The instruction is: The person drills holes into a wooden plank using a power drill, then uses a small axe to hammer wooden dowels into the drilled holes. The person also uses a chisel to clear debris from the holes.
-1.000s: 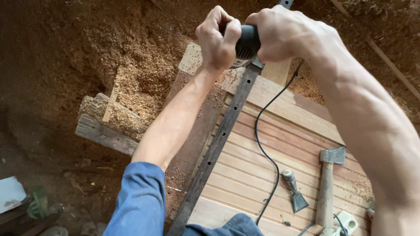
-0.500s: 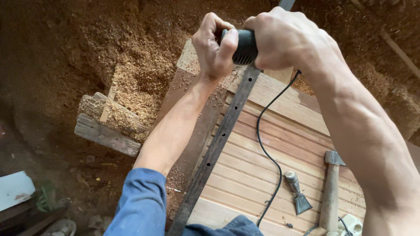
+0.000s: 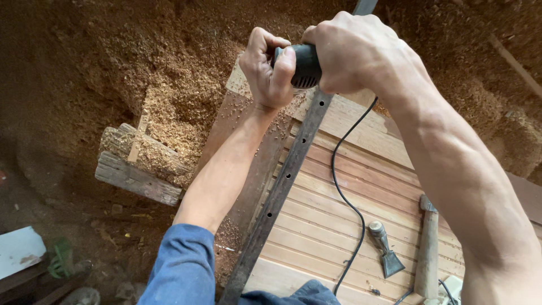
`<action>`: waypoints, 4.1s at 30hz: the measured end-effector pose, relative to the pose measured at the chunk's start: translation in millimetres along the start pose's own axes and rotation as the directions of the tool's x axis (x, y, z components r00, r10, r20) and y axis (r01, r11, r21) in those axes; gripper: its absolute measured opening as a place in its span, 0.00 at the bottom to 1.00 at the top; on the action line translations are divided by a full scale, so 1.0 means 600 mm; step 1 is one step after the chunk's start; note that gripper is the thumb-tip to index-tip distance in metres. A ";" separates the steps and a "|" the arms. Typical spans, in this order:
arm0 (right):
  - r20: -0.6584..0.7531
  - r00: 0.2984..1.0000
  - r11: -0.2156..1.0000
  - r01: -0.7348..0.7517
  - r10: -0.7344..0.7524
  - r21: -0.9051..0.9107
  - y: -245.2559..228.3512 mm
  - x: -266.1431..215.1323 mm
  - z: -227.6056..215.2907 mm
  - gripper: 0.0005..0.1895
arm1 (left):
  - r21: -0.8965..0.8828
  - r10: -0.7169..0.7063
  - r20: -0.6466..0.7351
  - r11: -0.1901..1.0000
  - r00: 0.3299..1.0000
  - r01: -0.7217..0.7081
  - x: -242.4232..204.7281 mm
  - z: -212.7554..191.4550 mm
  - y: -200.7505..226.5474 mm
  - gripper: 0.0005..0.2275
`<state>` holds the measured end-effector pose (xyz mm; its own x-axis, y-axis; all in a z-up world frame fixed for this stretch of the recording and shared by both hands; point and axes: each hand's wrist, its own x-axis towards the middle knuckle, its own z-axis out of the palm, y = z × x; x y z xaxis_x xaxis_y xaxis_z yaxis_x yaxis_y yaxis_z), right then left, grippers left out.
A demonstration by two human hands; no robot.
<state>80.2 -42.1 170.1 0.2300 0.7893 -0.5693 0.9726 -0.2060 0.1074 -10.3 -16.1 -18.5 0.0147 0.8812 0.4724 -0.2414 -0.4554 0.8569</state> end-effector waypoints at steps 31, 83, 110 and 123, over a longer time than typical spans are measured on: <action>-0.011 0.997 0.996 0.073 -0.074 -0.056 -0.011 0.055 0.052 0.18 | 0.138 0.018 -0.046 0.990 0.999 -0.012 -0.032 -0.008 -0.074 0.14; -0.709 0.054 0.705 -0.183 0.703 0.686 0.154 -0.701 0.866 0.14 | -0.364 -0.876 0.482 -0.194 0.006 0.911 -0.696 0.058 0.054 0.22; -0.230 0.484 0.465 -0.448 0.844 0.763 0.016 -0.853 1.016 0.13 | -0.330 -0.847 0.529 -0.158 0.043 0.931 -0.731 0.023 -0.025 0.24; -0.415 0.023 0.333 -0.637 0.909 0.695 0.031 -0.923 0.997 0.21 | 0.092 -0.947 0.269 -0.157 -0.176 0.983 -0.681 0.051 0.041 0.24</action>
<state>-48.7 -828.9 -0.3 0.9032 0.0708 0.4233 0.1553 -0.9734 -0.1686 7.5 -391.2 -183.8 0.4868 0.2417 -0.8394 0.1419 0.9263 0.3490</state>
